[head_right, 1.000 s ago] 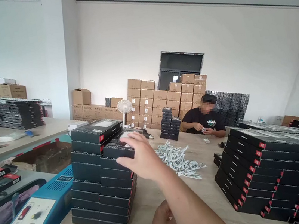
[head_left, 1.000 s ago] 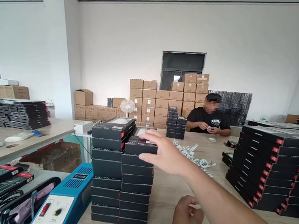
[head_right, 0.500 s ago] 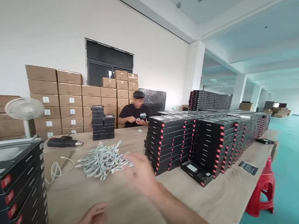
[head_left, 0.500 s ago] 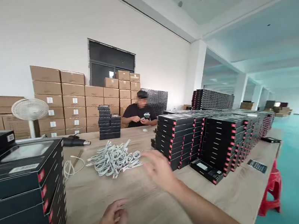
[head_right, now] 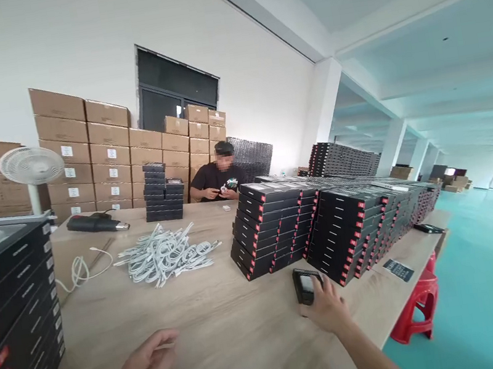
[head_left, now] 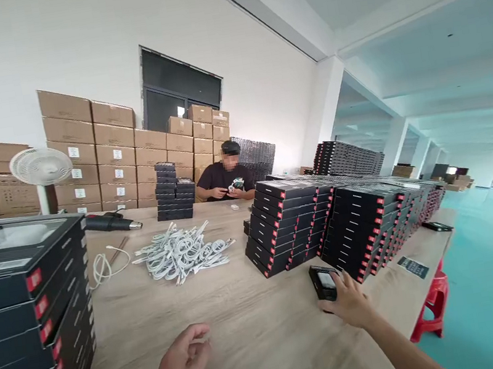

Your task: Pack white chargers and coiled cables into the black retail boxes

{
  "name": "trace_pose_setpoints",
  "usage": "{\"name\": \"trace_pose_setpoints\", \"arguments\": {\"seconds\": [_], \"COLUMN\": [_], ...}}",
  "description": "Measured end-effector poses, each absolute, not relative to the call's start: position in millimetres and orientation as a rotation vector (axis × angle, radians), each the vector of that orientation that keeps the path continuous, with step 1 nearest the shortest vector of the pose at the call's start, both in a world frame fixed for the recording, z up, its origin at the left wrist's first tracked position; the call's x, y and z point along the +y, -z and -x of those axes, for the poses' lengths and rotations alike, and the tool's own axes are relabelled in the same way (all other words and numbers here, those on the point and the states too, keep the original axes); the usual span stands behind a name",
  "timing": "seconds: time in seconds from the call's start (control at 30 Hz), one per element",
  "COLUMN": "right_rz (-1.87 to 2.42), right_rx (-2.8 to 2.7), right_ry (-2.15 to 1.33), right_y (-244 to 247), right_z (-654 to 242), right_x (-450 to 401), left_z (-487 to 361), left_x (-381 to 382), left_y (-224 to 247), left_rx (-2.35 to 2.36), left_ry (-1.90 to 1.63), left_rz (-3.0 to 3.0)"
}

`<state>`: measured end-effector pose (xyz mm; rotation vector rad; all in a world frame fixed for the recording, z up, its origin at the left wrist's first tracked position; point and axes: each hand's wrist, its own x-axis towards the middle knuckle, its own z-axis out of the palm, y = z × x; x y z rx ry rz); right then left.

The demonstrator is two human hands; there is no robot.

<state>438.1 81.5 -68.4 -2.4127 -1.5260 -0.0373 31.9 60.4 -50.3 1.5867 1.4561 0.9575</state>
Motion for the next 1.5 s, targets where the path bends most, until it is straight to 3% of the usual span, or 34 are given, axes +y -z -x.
{"name": "trace_pose_setpoints", "arguments": {"seconds": [0.3,0.47,0.63,0.8,0.93,1.1,1.3,1.5], "right_rz": [1.859,2.133,2.205,1.441,0.789,1.088,1.012,1.168], "right_rx": [-1.905,-1.534,-1.951,-2.543,-2.531,-2.266,-2.258,-2.086], "right_ry": [-0.075,0.062,-0.421,-0.779,-1.087,-1.036,-0.925,-0.848], "right_y": [86,61,62,44,21,43,70,69], "right_z": [-321,-352,-381,-301,-235,-211,-218,-233], "right_x": [65,103,101,44,60,92,89,104], "left_z": [-37,-33,-39,-66,-74,-63,-46,-35], "left_x": [60,56,46,29,19,20,34,34], "left_y": [60,59,53,37,29,25,23,21], "left_rx": [1.424,1.516,1.536,1.644,1.775,1.962,2.07,2.275], "left_ry": [-0.973,-0.975,-0.98,-0.718,-0.415,-0.256,-0.282,-0.009], "left_rz": [-1.513,-1.631,-1.819,-2.05,-2.02,-1.98,-1.972,-1.809]}}
